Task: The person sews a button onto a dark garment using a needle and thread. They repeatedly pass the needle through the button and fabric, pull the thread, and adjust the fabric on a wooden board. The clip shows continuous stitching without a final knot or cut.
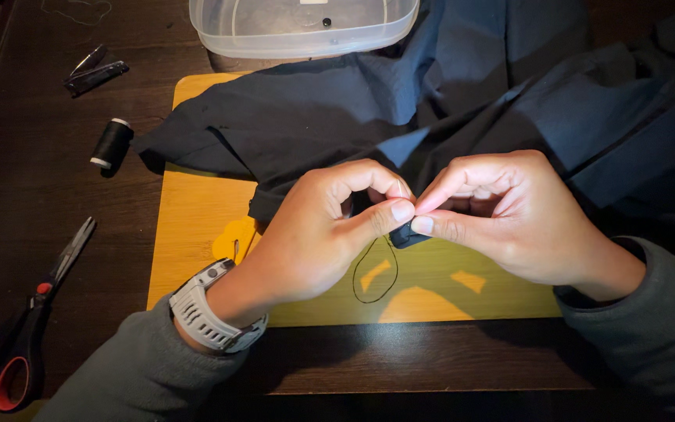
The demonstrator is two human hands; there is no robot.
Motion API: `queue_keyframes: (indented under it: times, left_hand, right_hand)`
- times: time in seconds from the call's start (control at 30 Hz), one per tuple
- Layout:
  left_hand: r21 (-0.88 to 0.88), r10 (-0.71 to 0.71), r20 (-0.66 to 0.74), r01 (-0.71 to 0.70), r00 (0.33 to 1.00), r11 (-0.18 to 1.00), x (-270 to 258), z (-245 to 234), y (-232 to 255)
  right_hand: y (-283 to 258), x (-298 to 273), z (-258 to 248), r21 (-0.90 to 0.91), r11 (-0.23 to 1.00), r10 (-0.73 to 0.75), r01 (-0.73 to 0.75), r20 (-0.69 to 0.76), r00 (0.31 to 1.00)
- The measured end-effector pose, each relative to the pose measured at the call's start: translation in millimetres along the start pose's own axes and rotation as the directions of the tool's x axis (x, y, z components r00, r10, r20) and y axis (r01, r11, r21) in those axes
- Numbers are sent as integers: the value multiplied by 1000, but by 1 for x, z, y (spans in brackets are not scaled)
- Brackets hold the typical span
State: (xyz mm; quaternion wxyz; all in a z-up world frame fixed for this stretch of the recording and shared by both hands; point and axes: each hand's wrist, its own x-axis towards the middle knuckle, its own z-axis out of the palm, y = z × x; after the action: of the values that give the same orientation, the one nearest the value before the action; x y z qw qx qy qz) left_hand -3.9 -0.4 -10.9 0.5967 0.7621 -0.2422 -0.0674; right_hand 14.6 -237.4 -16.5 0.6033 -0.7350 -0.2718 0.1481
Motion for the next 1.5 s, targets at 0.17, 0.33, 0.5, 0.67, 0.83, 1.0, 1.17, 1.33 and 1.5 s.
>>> queue_keyframes:
  times: [0.17,0.33,0.5,0.67,0.83,1.0,1.17,1.33,1.5]
  left_hand:
    - [-107,76,-134,-91,988,990,-3,4,-7]
    - [-261,12,-319,-100,948,960,9,-31,-18]
    - [-661,-139,-244,-60,960,748,11,-45,-24]
    - [-654,-58,-421,-259,905,711,9,-67,-26]
    - [-404,55,-659,-415,750,815,6,-93,-38]
    - [-131,314,-681,-533,661,836,5,-115,-61]
    - [-14,398,-745,-608,536,794,-9,-161,-75]
    - [-5,321,-776,-513,543,858,-15,-162,-62]
    - [139,259,-479,-219,839,966,0,-121,-10]
  right_hand:
    - [-2,-1,1,-35,998,61,-59,50,997]
    - [-7,-1,8,-56,996,74,-70,74,994]
    - [-6,0,5,-13,994,109,-109,34,993]
    - [-1,1,-1,-45,993,111,-109,56,992]
    - [-2,3,-3,-70,990,130,-125,72,989]
    - [-3,5,-5,-95,985,151,-141,108,983]
    - [0,4,-8,-10,997,72,-72,218,973]
    - [7,1,-12,-7,995,98,-100,273,957]
    - [7,2,-14,-26,997,79,-75,246,966]
